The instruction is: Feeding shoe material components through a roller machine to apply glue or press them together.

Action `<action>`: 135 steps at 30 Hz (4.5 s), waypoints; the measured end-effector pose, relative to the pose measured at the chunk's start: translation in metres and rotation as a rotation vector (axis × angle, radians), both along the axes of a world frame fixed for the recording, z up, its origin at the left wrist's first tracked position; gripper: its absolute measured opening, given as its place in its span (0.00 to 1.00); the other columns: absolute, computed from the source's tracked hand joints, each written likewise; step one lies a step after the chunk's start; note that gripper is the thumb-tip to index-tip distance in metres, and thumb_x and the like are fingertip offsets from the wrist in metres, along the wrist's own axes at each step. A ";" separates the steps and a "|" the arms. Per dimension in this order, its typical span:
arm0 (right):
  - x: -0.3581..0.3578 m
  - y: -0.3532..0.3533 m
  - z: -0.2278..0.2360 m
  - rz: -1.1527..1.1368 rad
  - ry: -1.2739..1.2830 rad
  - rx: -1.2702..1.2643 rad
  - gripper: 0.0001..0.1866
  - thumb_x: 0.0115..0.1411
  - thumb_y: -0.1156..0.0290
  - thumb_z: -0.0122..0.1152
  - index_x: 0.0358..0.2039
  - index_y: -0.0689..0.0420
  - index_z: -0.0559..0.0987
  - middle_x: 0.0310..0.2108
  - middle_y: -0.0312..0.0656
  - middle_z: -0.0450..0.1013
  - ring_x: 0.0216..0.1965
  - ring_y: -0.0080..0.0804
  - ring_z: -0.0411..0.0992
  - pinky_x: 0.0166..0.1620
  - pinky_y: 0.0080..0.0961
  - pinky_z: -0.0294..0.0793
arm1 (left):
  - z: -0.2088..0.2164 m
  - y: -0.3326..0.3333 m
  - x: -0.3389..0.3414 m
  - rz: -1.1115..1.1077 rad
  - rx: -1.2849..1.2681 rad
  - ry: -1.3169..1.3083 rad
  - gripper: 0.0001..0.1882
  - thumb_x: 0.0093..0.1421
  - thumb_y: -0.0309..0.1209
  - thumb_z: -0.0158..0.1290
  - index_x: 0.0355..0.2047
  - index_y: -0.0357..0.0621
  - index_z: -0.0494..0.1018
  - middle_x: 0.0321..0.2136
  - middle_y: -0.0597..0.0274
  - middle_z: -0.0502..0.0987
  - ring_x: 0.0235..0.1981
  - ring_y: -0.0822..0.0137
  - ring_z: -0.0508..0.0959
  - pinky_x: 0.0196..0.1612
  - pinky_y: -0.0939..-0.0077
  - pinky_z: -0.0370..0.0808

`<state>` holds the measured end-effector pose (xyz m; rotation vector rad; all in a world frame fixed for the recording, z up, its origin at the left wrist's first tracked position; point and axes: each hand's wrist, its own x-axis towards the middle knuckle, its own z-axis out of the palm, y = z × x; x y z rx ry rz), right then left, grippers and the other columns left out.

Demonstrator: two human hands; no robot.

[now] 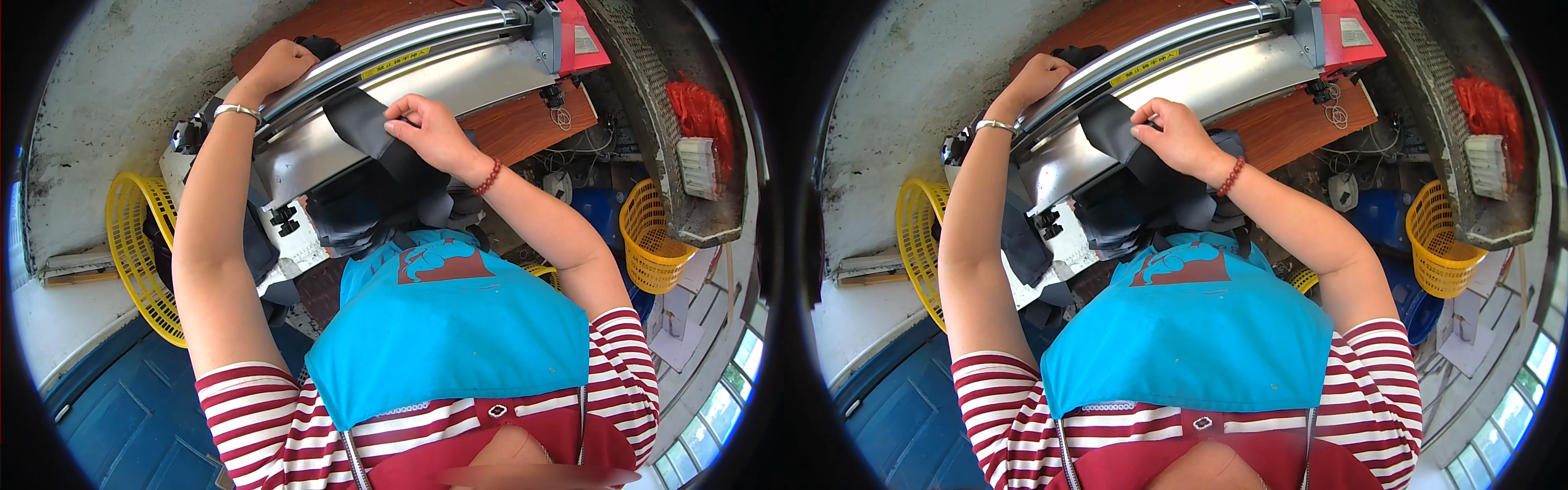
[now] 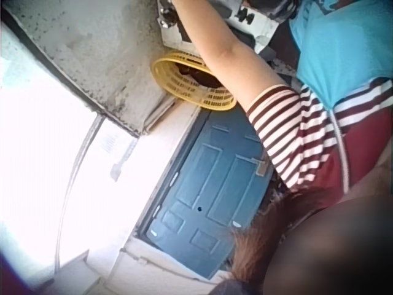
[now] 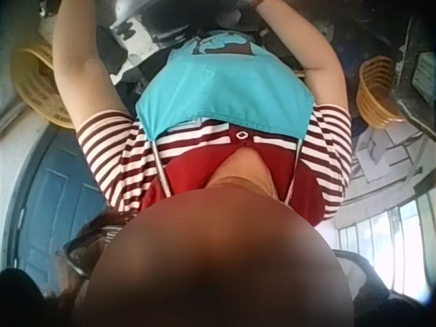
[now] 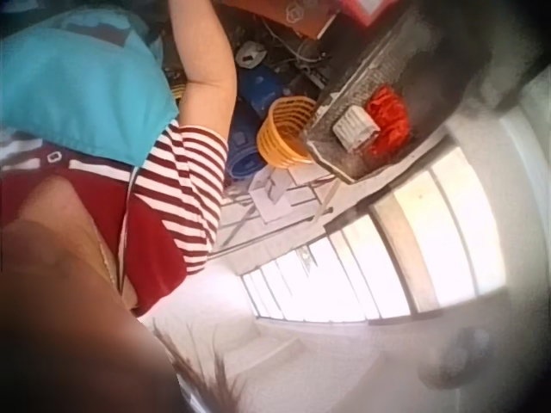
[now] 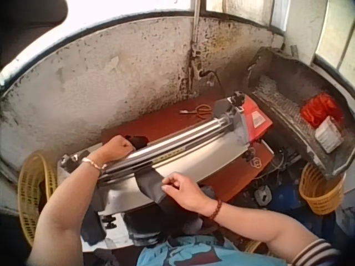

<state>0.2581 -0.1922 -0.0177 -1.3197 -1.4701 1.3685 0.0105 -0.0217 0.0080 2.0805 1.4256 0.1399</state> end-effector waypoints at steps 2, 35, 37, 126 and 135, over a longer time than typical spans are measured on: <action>-0.008 0.020 -0.001 0.013 -0.079 0.081 0.10 0.62 0.73 0.63 0.43 0.63 0.77 0.35 0.35 0.78 0.36 0.19 0.73 0.42 0.20 0.74 | 0.003 0.002 0.001 0.064 -0.105 -0.014 0.19 0.60 0.41 0.51 0.30 0.36 0.82 0.25 0.53 0.80 0.26 0.64 0.77 0.38 0.68 0.73; 0.010 0.042 0.038 -0.116 -0.209 0.762 0.06 0.58 0.74 0.65 0.36 0.56 0.79 0.35 0.38 0.76 0.25 0.30 0.76 0.29 0.24 0.76 | 0.047 0.019 0.008 0.312 -0.091 -0.531 0.09 0.56 0.27 0.59 0.23 0.49 0.69 0.21 0.77 0.65 0.24 0.79 0.61 0.29 0.82 0.60; 0.009 0.066 0.047 -0.115 -0.272 0.757 0.07 0.58 0.72 0.64 0.38 0.54 0.79 0.37 0.37 0.75 0.30 0.32 0.77 0.33 0.27 0.77 | 0.054 0.019 0.008 0.268 -0.099 -0.494 0.09 0.55 0.27 0.58 0.22 0.48 0.69 0.21 0.77 0.65 0.25 0.79 0.61 0.29 0.81 0.59; -0.295 0.192 0.202 1.098 0.008 0.513 0.04 0.62 0.80 0.63 0.37 0.60 0.78 0.35 0.33 0.76 0.38 0.17 0.73 0.42 0.17 0.75 | -0.008 -0.155 -0.254 0.886 0.564 -0.614 0.10 0.54 0.22 0.64 0.37 0.36 0.79 0.27 0.72 0.79 0.30 0.82 0.74 0.35 0.83 0.73; -0.361 0.195 0.151 1.303 -0.568 1.439 0.17 0.45 0.70 0.75 0.34 0.51 0.77 0.36 0.38 0.77 0.43 0.43 0.74 0.50 0.38 0.70 | -0.012 -0.275 -0.283 0.940 0.987 0.030 0.10 0.51 0.19 0.61 0.35 0.42 0.78 0.33 0.57 0.79 0.33 0.54 0.81 0.37 0.69 0.78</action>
